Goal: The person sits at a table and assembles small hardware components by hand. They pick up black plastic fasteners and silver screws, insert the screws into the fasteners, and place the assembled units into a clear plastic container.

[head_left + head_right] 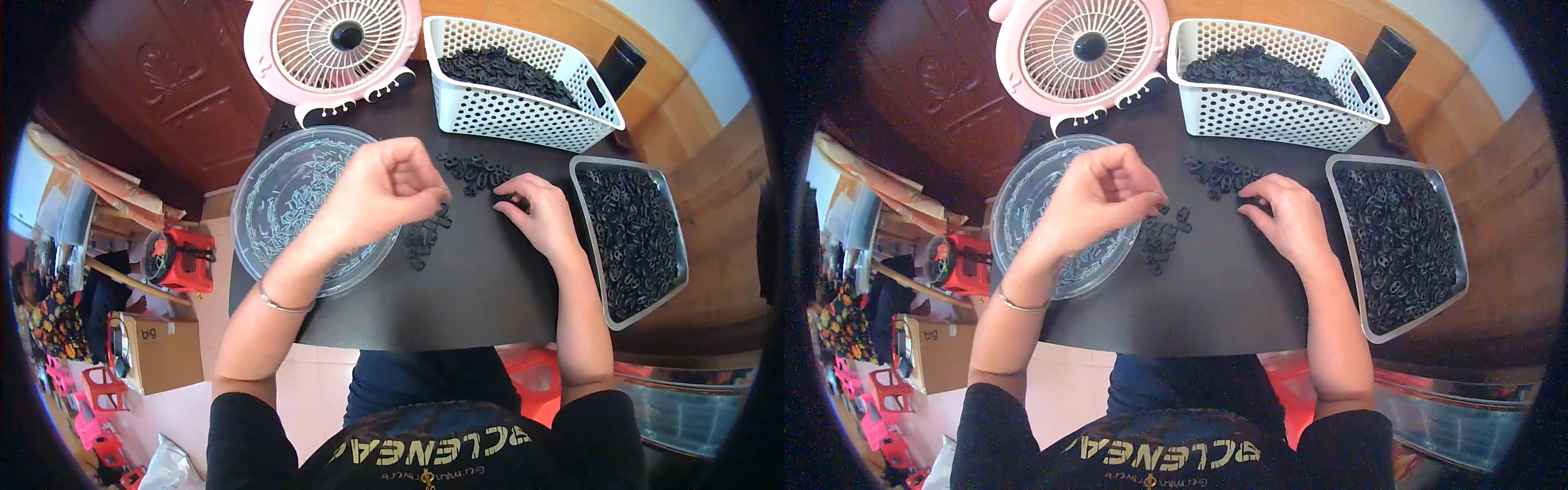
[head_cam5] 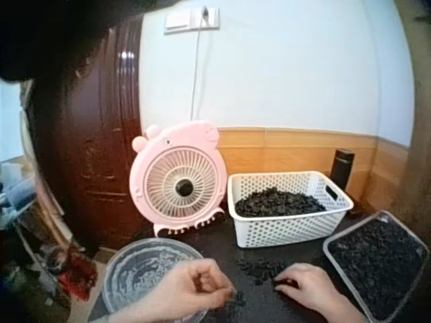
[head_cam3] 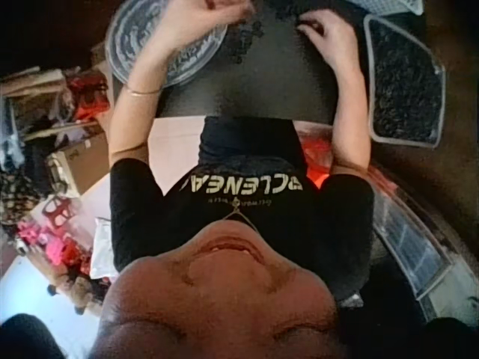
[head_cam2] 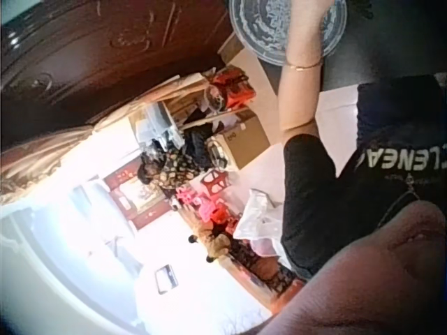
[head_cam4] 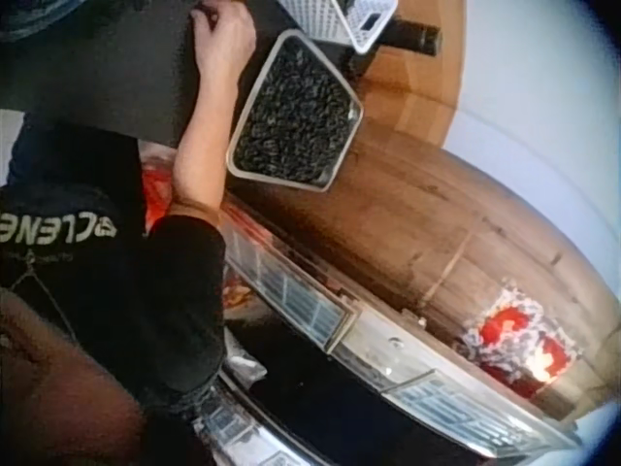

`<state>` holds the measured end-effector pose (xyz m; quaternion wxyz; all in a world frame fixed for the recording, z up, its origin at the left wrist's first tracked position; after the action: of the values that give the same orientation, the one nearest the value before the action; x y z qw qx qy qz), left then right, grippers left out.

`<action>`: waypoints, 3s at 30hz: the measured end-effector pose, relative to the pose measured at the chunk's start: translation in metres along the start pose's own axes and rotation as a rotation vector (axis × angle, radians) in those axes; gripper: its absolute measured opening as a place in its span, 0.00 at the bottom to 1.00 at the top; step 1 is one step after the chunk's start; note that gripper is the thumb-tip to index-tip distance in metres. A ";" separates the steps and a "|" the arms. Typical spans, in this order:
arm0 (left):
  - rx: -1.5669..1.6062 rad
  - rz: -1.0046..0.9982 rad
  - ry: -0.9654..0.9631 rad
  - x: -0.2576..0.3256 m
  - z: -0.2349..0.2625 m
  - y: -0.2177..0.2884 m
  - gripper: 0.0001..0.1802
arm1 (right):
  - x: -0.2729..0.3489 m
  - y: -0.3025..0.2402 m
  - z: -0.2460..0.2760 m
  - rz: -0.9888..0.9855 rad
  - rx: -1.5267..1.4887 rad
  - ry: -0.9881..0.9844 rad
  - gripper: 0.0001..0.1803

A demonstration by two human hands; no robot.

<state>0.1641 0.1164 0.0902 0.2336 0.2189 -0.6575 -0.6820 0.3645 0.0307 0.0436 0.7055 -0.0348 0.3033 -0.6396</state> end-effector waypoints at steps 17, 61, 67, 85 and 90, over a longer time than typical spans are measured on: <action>0.323 0.144 0.029 0.000 -0.027 -0.041 0.08 | -0.005 -0.030 -0.010 -0.011 -0.544 0.209 0.07; 0.364 0.160 0.106 -0.002 -0.025 -0.049 0.23 | 0.004 -0.041 -0.023 -0.040 -0.906 0.138 0.16; 0.324 0.105 0.121 -0.002 -0.025 -0.046 0.25 | 0.004 -0.042 -0.021 -0.073 -0.896 0.128 0.14; 0.324 0.138 0.100 -0.005 -0.025 -0.054 0.12 | 0.003 -0.035 -0.022 -0.122 -1.151 0.140 0.17; 0.140 0.200 0.080 -0.002 -0.029 -0.049 0.08 | 0.003 -0.036 -0.022 -0.135 -1.146 0.142 0.18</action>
<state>0.1819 0.0960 0.0396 0.3107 0.1952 -0.7123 -0.5983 0.3224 0.0294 0.0404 0.5097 -0.3874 0.6447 -0.4177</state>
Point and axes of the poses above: each hand's wrist, its own x-axis away from the middle knuckle, its own z-axis out of the back of the hand, y = z × x, the point moved 4 cm from there along -x, towards the middle knuckle, and after that the axes turned 9 degrees about z, right-handed, at the moved point
